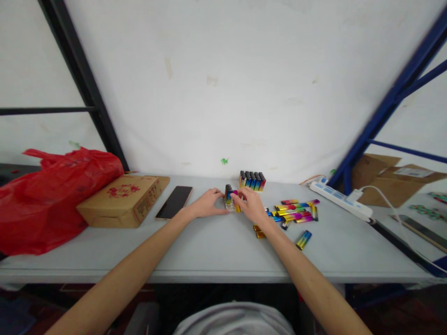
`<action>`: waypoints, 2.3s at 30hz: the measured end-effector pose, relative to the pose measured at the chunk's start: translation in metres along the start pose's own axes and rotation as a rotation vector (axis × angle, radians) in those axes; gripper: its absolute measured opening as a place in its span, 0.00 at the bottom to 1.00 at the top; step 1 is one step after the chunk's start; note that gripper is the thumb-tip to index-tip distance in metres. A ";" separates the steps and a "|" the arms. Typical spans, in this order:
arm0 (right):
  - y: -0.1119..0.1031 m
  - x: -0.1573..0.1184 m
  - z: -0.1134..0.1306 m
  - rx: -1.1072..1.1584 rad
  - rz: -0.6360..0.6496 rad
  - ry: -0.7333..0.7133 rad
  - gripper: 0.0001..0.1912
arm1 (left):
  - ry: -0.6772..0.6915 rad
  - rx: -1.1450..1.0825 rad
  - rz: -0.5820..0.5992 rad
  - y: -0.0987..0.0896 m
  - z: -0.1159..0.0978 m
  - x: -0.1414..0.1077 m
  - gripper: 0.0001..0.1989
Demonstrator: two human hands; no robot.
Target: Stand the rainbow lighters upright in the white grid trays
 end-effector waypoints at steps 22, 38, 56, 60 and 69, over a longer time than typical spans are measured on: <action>0.013 0.002 -0.015 -0.164 0.203 -0.117 0.15 | -0.014 0.009 0.022 0.006 0.005 -0.001 0.36; 0.030 -0.005 -0.004 -0.442 0.333 -0.066 0.10 | 0.000 0.008 0.000 0.002 0.002 -0.001 0.31; -0.086 -0.002 -0.041 -0.310 0.034 0.054 0.16 | -0.017 0.005 0.014 -0.001 0.001 0.000 0.31; -0.151 -0.035 -0.124 -0.407 -0.087 0.127 0.16 | -0.028 0.027 0.035 0.001 0.000 0.001 0.30; -0.209 -0.089 -0.268 -0.530 -0.042 0.416 0.21 | -0.031 0.054 0.070 0.004 0.001 0.001 0.30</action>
Point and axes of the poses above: each hand's wrist, its own x-axis towards the middle knuckle, its own y-axis out of the palm, z = x × y, the point moved 9 cm from there along x, towards the middle knuckle, and after that the axes turned 7 degrees about y, right-handed, at the moved point
